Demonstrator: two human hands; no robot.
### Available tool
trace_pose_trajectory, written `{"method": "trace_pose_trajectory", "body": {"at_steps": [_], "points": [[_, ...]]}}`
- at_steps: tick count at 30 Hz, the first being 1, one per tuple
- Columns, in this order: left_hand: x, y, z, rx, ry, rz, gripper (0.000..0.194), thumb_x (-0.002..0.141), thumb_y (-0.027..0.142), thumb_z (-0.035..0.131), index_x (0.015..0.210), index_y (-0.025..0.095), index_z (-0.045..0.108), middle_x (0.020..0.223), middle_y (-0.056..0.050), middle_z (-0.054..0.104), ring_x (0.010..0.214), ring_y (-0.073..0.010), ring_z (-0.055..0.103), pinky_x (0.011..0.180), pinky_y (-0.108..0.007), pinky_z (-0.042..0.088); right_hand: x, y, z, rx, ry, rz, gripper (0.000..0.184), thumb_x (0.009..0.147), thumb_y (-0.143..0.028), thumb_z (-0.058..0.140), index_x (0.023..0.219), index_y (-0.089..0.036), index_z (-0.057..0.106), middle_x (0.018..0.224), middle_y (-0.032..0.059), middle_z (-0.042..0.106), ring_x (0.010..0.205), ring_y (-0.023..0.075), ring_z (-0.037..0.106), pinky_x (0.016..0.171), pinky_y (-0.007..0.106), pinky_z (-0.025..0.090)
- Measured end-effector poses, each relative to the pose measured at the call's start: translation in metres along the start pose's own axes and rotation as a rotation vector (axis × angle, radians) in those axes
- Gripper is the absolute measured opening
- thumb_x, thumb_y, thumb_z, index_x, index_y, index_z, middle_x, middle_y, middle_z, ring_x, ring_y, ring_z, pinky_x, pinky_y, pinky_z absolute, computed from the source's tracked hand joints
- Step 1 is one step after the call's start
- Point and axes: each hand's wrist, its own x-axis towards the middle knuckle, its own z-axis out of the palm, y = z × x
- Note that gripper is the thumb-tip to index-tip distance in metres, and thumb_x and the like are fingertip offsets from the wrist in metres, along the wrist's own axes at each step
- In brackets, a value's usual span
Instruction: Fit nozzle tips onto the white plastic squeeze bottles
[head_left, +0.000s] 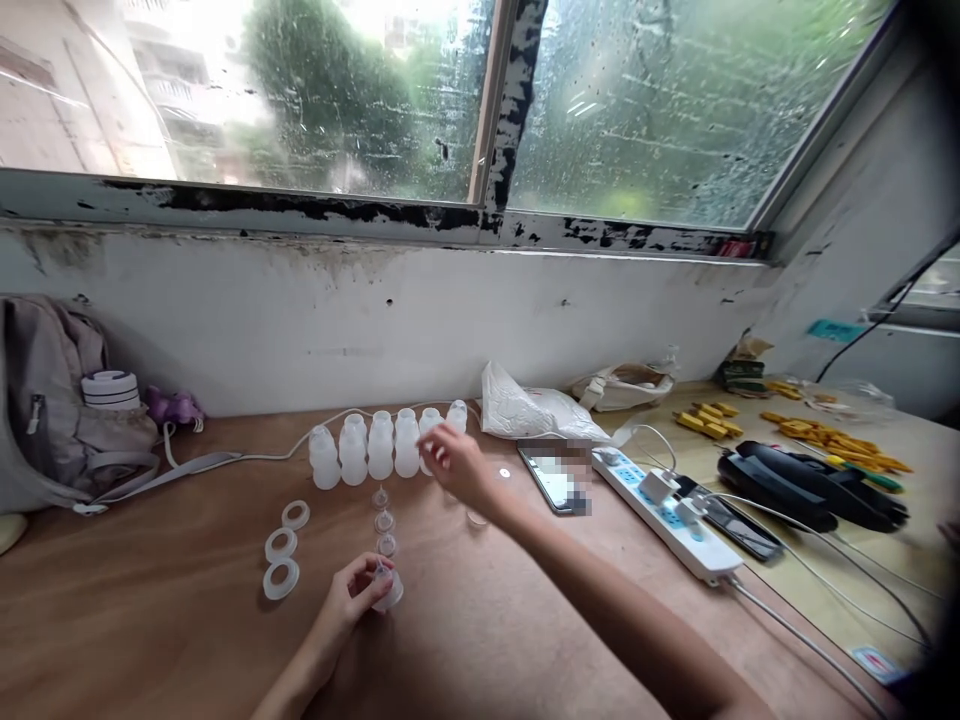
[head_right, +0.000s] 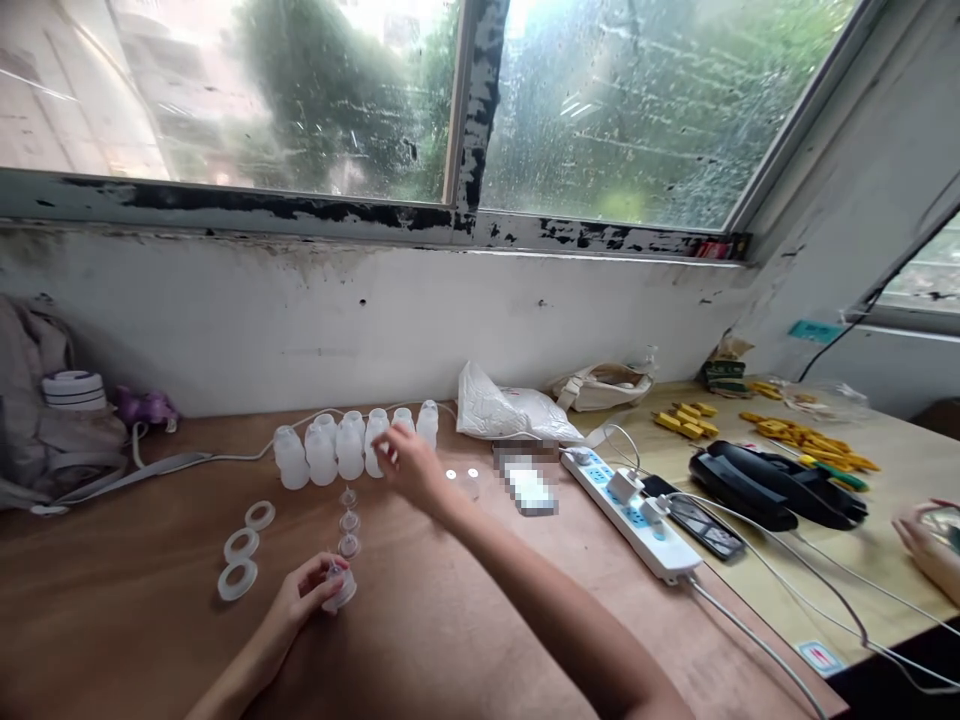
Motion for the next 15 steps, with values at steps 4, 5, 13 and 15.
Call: {"method": "trace_pose_trajectory", "body": {"at_steps": [4, 5, 13, 15], "points": [[-0.006, 0.014, 0.002, -0.025, -0.003, -0.035, 0.035, 0.061, 0.045, 0.066, 0.079, 0.015, 0.059, 0.071, -0.001, 0.056, 0.065, -0.013, 0.051, 0.054, -0.02, 0.04, 0.085, 0.011, -0.028, -0.414, -0.216, 0.177, 0.02, 0.085, -0.015, 0.044, 0.102, -0.015, 0.054, 0.104, 0.0076, 0.053, 0.093, 0.015, 0.053, 0.082, 0.027, 0.041], [-0.008, 0.017, 0.002, -0.032, -0.006, -0.041, 0.034, 0.062, 0.044, 0.066, 0.079, 0.015, 0.059, 0.071, -0.001, 0.056, 0.065, -0.0128, 0.051, 0.054, -0.02, 0.041, 0.1, 0.016, -0.028, -0.436, -0.252, 0.197, 0.02, 0.084, -0.015, 0.046, 0.102, -0.014, 0.054, 0.104, 0.0086, 0.054, 0.097, 0.017, 0.052, 0.084, 0.028, 0.041], [-0.001, 0.003, -0.004, -0.049, -0.029, -0.034, 0.035, 0.061, 0.044, 0.065, 0.079, 0.015, 0.059, 0.073, -0.001, 0.055, 0.066, -0.0129, 0.051, 0.052, -0.02, 0.04, 0.132, 0.048, 0.002, -0.553, -0.594, 0.43, 0.029, 0.086, -0.028, 0.049, 0.111, -0.015, 0.05, 0.11, 0.0075, 0.053, 0.092, 0.0183, 0.055, 0.077, 0.038, 0.047], [0.003, -0.004, -0.005, -0.051, -0.024, -0.03, 0.036, 0.06, 0.045, 0.066, 0.079, 0.015, 0.059, 0.073, -0.001, 0.055, 0.065, -0.0126, 0.05, 0.051, -0.019, 0.04, 0.13, 0.052, 0.008, -0.561, -0.623, 0.459, 0.029, 0.085, -0.029, 0.049, 0.111, -0.015, 0.05, 0.11, 0.0076, 0.053, 0.092, 0.0184, 0.055, 0.077, 0.038, 0.047]]}}
